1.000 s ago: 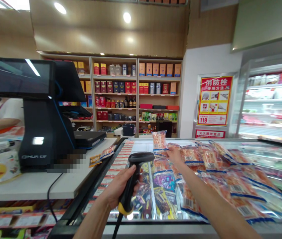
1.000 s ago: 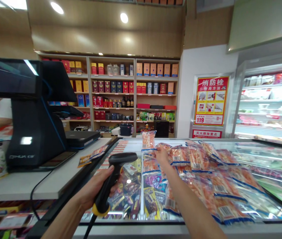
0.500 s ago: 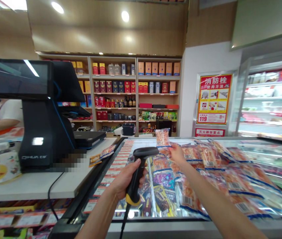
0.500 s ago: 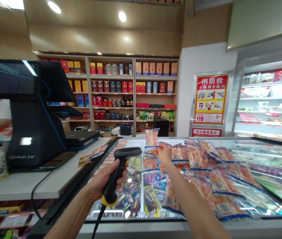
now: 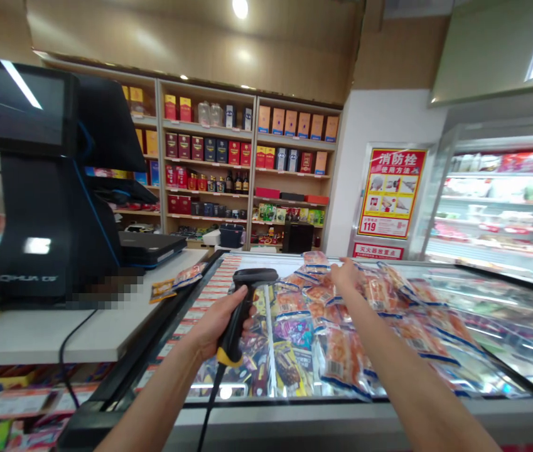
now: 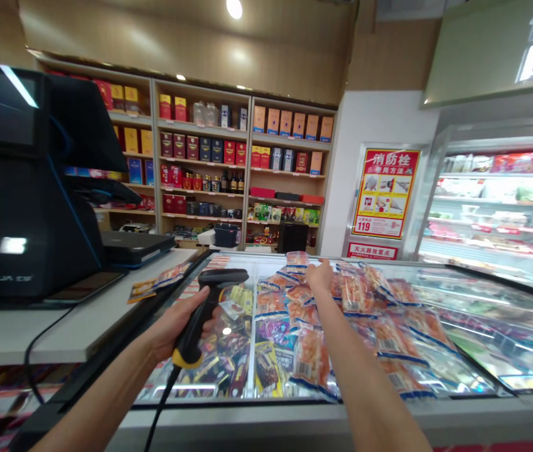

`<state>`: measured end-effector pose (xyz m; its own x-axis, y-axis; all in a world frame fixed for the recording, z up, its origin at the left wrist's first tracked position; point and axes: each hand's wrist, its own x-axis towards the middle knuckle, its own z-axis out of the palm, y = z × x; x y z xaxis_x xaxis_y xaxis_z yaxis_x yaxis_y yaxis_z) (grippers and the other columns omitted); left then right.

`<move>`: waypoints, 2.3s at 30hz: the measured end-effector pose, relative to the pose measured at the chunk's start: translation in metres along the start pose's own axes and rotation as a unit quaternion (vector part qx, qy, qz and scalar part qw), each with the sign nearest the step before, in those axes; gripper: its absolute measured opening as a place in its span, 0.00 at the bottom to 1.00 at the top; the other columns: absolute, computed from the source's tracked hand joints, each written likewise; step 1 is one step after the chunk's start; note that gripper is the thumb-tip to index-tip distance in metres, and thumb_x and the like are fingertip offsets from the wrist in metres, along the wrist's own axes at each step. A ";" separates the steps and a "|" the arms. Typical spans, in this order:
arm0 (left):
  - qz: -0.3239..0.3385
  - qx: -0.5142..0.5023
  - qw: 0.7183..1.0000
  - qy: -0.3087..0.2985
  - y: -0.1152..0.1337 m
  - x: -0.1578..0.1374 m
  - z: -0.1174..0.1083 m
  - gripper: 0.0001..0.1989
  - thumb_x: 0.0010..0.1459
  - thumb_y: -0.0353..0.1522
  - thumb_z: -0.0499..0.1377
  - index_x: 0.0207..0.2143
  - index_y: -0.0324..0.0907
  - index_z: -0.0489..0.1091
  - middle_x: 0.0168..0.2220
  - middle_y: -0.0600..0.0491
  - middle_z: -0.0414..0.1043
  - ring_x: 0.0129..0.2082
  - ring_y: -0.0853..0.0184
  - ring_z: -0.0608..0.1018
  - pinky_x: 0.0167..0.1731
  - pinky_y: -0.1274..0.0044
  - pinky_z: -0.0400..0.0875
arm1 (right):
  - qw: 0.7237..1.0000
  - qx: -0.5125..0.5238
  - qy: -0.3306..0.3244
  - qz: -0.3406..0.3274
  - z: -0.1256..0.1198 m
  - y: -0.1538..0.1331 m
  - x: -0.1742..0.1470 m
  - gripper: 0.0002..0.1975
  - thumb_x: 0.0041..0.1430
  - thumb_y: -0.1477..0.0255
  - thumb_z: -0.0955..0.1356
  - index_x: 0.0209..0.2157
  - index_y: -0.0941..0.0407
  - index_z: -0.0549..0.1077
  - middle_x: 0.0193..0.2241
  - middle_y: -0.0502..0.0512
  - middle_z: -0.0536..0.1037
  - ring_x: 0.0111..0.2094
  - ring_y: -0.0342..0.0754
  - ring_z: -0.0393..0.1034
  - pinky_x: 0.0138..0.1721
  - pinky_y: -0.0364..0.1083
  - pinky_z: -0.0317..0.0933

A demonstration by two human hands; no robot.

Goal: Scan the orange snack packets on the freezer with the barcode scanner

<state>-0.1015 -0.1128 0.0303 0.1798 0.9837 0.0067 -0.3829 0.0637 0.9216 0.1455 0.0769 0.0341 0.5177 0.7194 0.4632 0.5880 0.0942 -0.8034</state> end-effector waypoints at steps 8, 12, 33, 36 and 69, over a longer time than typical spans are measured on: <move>0.108 0.145 0.967 0.181 -0.008 0.020 -0.033 0.21 0.47 0.49 0.48 0.26 0.39 0.61 0.19 0.56 0.63 0.16 0.74 0.66 0.17 0.80 0.62 | 0.866 0.303 -0.397 0.042 0.046 -0.045 -0.132 0.20 0.49 0.59 0.58 0.37 0.58 0.67 0.33 0.58 0.72 0.28 0.46 0.68 0.26 0.44 0.61; 0.131 0.244 0.941 0.193 -0.020 0.043 -0.035 0.27 0.51 0.48 0.39 0.28 0.37 0.66 0.24 0.48 0.70 0.24 0.67 0.72 0.24 0.76 0.65 | 0.758 0.426 -0.486 0.083 0.069 -0.064 -0.197 0.23 0.47 0.55 0.59 0.41 0.54 0.65 0.33 0.54 0.73 0.29 0.45 0.68 0.26 0.42 0.62; 0.082 0.683 0.653 0.316 0.010 0.117 -0.201 0.15 0.51 0.31 0.46 0.39 0.45 0.68 0.44 0.48 0.66 0.49 0.57 0.62 0.44 0.68 0.56 | 0.754 0.449 -0.427 0.219 0.075 -0.047 -0.176 0.14 0.43 0.62 0.65 0.24 0.59 0.63 0.13 0.48 0.68 0.12 0.39 0.60 0.12 0.38 0.54; 0.062 0.689 0.675 0.257 -0.008 0.099 -0.187 0.11 0.44 0.31 0.55 0.34 0.48 0.70 0.40 0.55 0.69 0.43 0.64 0.68 0.39 0.77 0.61 | 0.732 0.457 -0.438 0.251 0.068 -0.048 -0.173 0.12 0.43 0.64 0.65 0.24 0.59 0.63 0.13 0.48 0.68 0.12 0.39 0.60 0.12 0.38 0.54; 0.042 0.201 0.912 0.356 -0.034 0.124 -0.098 0.15 0.53 0.34 0.51 0.43 0.39 0.61 0.42 0.49 0.65 0.37 0.67 0.70 0.35 0.69 0.67 | 0.724 0.425 -0.494 0.226 -0.019 -0.033 -0.168 0.16 0.47 0.59 0.61 0.23 0.59 0.63 0.14 0.48 0.69 0.12 0.38 0.61 0.12 0.37 0.54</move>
<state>-0.1547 0.0238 -0.0386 -0.5228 0.8516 -0.0385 0.0199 0.0573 0.9982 0.0508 -0.0603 -0.0101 -0.4071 0.9103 -0.0746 -0.3149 -0.2165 -0.9241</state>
